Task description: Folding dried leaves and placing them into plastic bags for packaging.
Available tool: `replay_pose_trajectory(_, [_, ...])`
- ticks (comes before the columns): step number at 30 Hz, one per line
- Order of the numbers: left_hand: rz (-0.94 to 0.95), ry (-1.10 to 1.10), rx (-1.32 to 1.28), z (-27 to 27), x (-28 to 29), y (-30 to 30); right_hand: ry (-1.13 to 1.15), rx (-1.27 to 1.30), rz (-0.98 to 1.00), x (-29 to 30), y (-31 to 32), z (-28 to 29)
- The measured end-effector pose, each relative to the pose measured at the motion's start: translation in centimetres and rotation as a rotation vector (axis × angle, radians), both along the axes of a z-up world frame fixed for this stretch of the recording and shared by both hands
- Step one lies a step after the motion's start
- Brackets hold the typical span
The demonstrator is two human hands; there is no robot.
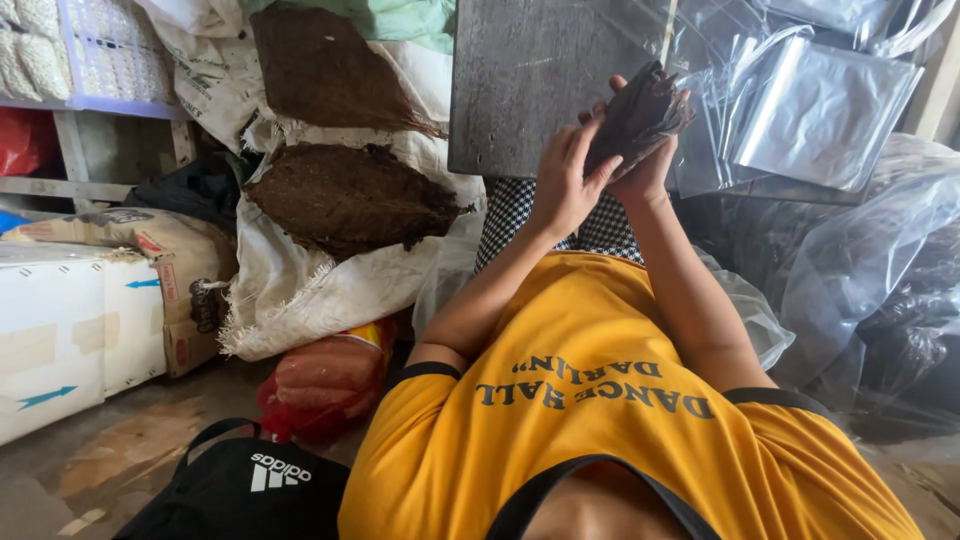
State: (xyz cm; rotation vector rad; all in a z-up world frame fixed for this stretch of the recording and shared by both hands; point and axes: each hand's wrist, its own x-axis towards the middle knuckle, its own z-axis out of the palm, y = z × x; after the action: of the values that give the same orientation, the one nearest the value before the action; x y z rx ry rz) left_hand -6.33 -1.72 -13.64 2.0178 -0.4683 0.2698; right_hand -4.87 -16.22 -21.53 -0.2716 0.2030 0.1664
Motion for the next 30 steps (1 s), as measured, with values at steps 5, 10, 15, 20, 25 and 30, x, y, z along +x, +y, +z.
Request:
replay_pose_trajectory(5, [-0.066, 0.178, -0.199, -1.1, 1.4, 0.8, 0.077, -0.123, -0.101, -0.4, 0.1, -0.2])
replay_pose_trajectory(10, [-0.011, 0.344, -0.311, 0.2, 2.5, 0.7, 0.075, -0.355, -0.043, -1.4, 0.0, 1.7])
replay_pose_trajectory(15, [-0.060, 0.264, -0.320, 1.5, 3.3, 0.1, 0.189, -0.330, -0.068, -1.0, 0.0, 7.3])
replay_pose_trajectory(20, [-0.328, 0.202, -0.338, 2.5, 4.8, 0.8, 0.163, -0.311, -0.072, -1.5, 0.2, 8.9])
replay_pose_trajectory(25, [-0.438, 0.392, -0.521, 4.5, 4.6, -0.4, 0.110, -0.294, -0.065, -1.0, 0.4, 11.2])
replay_pose_trajectory(30, [-0.297, 0.501, -0.660, 2.1, 3.1, -3.3, 0.254, -0.583, -0.262, -0.6, 0.8, 14.7])
